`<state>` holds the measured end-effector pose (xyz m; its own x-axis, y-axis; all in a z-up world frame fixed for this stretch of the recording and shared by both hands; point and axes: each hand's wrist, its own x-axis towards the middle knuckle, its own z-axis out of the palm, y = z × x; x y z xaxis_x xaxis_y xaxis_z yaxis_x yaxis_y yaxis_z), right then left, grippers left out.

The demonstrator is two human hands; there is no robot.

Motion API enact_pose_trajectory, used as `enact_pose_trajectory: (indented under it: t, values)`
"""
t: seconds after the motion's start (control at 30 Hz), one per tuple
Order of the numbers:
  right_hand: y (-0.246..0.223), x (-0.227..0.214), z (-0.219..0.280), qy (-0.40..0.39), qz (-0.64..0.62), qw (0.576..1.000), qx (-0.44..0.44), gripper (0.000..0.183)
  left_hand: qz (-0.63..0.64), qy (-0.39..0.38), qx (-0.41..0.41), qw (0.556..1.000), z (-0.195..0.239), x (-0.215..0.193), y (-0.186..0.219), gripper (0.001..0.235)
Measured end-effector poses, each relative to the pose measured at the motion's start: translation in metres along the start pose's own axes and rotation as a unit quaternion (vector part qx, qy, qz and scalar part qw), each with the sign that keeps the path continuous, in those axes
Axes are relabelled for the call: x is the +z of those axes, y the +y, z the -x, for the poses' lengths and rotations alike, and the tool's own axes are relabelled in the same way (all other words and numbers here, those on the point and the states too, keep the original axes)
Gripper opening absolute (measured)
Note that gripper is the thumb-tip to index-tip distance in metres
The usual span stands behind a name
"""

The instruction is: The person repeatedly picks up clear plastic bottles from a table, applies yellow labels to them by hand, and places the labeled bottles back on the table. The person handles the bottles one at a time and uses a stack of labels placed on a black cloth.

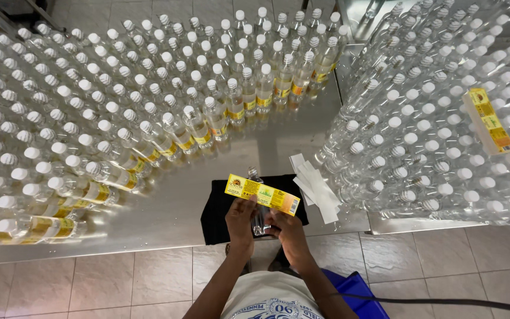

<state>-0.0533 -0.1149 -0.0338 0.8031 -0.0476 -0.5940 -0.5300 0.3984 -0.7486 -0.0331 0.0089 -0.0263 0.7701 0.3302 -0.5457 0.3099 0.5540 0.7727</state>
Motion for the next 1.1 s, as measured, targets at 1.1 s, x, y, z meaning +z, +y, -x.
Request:
enact_pose_trajectory:
  t: [1.1]
  values:
    - [0.083, -0.057, -0.062, 0.054, 0.141, 0.988, 0.031, 0.077, -0.048, 0.056, -0.121, 0.990, -0.036, -0.083, -0.132, 0.041]
